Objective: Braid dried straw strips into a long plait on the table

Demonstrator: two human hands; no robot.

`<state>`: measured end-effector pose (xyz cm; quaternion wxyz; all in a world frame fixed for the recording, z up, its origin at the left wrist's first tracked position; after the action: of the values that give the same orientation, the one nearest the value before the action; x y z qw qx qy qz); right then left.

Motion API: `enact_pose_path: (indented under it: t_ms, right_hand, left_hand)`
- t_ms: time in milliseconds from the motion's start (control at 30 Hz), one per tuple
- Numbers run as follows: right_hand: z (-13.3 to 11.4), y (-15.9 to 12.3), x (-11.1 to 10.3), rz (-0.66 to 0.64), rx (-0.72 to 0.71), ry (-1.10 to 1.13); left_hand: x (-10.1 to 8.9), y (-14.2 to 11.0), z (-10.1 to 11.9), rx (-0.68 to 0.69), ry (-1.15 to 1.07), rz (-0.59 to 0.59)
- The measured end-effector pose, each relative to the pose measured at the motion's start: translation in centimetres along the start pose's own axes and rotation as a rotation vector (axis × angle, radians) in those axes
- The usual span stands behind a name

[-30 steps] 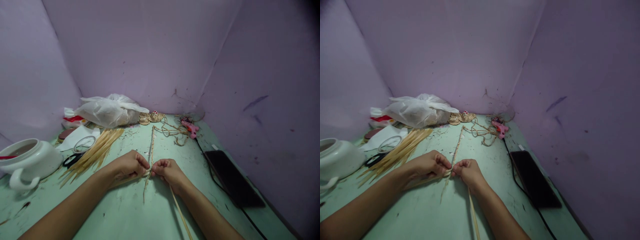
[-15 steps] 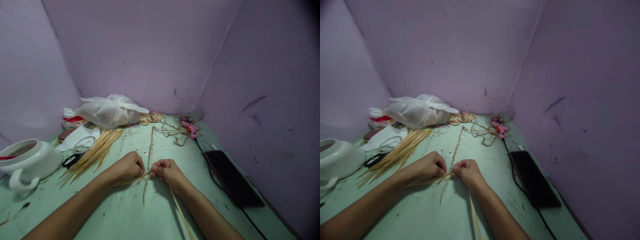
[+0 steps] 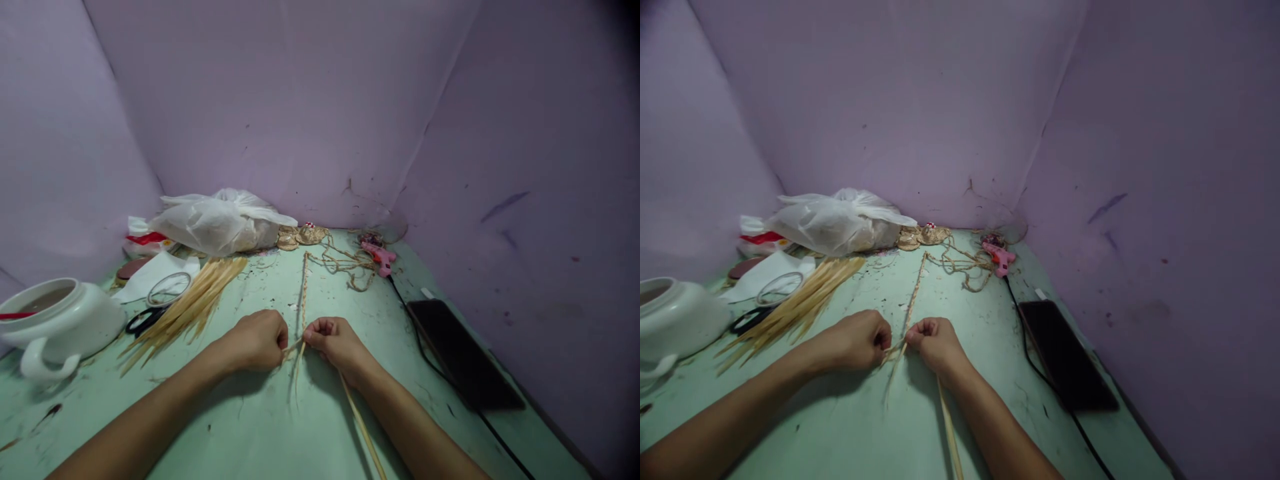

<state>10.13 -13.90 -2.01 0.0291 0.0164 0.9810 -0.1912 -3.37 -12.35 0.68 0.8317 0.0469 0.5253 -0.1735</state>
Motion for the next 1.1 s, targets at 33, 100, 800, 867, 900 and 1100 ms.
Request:
enact_pose_path:
  t_ms: [33,100,800,867,900,1100]
  right_hand:
    - [0.0,0.0,0.0,0.001,-0.002,0.001]
    - [0.1,0.1,0.0,0.007,-0.007,0.005]
    - [0.0,0.0,0.1,-0.011,-0.056,0.102]
    - [-0.1,0.0,0.0,-0.017,-0.056,0.091]
    - [-0.2,-0.1,0.0,-0.014,-0.053,0.083]
    - [-0.1,-0.1,-0.1,0.016,-0.04,0.064]
  left_hand:
    - [0.0,0.1,0.0,-0.017,0.0,0.017]
    - [0.0,0.5,-0.1,-0.047,-0.052,0.033]
    - [0.8,0.8,-0.2,-0.287,-0.713,-0.24]
    - [0.8,0.8,0.0,-0.269,-0.73,-0.24]
    - [0.8,0.8,0.1,-0.259,-0.74,-0.229]
    - [1.1,0.8,-0.2,-0.265,-0.779,-0.232]
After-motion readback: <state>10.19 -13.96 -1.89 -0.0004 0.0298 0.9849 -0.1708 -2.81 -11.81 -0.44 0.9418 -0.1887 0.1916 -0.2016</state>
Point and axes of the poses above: each hand's wrist, its own y-axis towards the middle knuckle, its own x-axis out of the palm, z = x × y, the point moved 4 cm from there along y, towards the middle knuckle, and after that the axes turned 10 degrees about z, right-handed, at the moved point
